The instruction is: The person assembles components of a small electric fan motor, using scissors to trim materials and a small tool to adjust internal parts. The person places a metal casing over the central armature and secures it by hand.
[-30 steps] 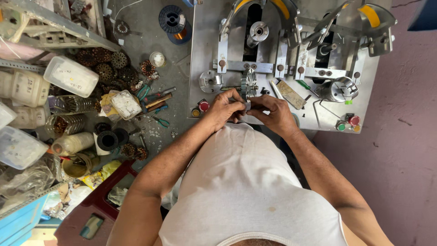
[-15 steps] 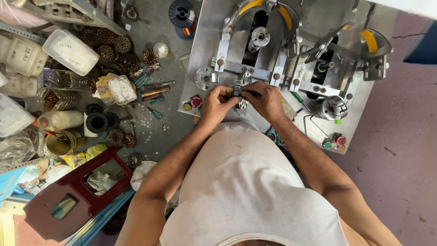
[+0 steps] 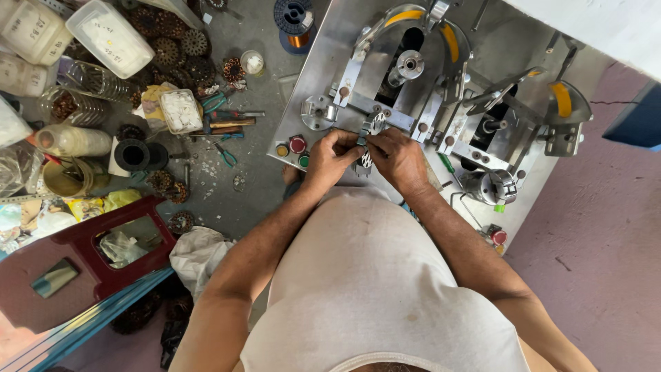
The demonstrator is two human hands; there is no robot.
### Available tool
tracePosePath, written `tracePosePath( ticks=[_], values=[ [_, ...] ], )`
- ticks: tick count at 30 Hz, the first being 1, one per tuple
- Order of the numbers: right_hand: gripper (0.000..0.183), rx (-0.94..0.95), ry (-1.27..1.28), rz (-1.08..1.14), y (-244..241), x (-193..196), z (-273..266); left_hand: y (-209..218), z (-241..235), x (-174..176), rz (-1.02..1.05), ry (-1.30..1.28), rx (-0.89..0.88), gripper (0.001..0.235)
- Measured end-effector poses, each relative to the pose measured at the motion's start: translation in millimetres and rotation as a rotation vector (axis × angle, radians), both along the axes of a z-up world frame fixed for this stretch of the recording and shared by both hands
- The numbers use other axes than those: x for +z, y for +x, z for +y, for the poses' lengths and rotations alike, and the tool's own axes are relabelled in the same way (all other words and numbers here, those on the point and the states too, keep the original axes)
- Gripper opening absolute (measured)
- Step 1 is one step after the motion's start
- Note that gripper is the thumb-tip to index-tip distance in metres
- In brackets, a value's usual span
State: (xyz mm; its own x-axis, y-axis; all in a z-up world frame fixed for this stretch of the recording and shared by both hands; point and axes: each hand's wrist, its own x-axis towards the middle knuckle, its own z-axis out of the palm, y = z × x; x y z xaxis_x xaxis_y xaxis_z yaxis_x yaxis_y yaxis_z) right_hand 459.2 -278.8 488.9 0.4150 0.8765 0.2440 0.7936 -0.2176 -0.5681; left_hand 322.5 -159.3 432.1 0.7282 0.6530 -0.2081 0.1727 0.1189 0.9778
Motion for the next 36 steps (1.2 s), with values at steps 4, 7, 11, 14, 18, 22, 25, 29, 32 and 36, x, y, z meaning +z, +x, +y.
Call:
tracePosePath(
  ticks=[4, 7, 11, 14, 18, 22, 25, 29, 32, 36],
  values=[
    [0.017, 0.002, -0.026, -0.028, 0, 0, 0, 1, -1, -7, -0.016, -0.017, 0.008, 0.028],
    [0.016, 0.021, -0.034, -0.080, -4, 1, -3, 0, -1, -8, -0.017, -0.007, 0.004, 0.028],
    [0.017, 0.011, -0.004, -0.126, -6, 1, -4, 1, -1, -7, -0.022, 0.015, 0.000, 0.028],
    [0.022, -0.041, -0.002, -0.072, -4, -4, -2, 1, 0, -5, -0.012, 0.055, -0.001, 0.027],
    [0.025, -0.076, -0.053, 0.036, -1, -9, 0, 0, 1, 0, -0.050, 0.068, -0.015, 0.025],
    [0.020, -0.089, -0.023, 0.074, -2, -11, -2, 0, 0, 2, -0.059, 0.077, -0.020, 0.024],
    [0.016, -0.056, -0.003, 0.001, -3, -9, -2, 0, 1, 0, -0.074, 0.069, -0.016, 0.024],
    [0.013, -0.026, 0.048, -0.111, -7, -7, -1, 0, 0, -5, -0.085, 0.051, -0.009, 0.025],
    [0.014, -0.003, -0.005, -0.130, -8, -6, -3, 0, -1, -7, -0.110, 0.019, -0.004, 0.026],
    [0.017, 0.059, 0.014, -0.182, -6, -5, -5, 0, -1, -6, -0.087, 0.027, -0.013, 0.024]
  ],
)
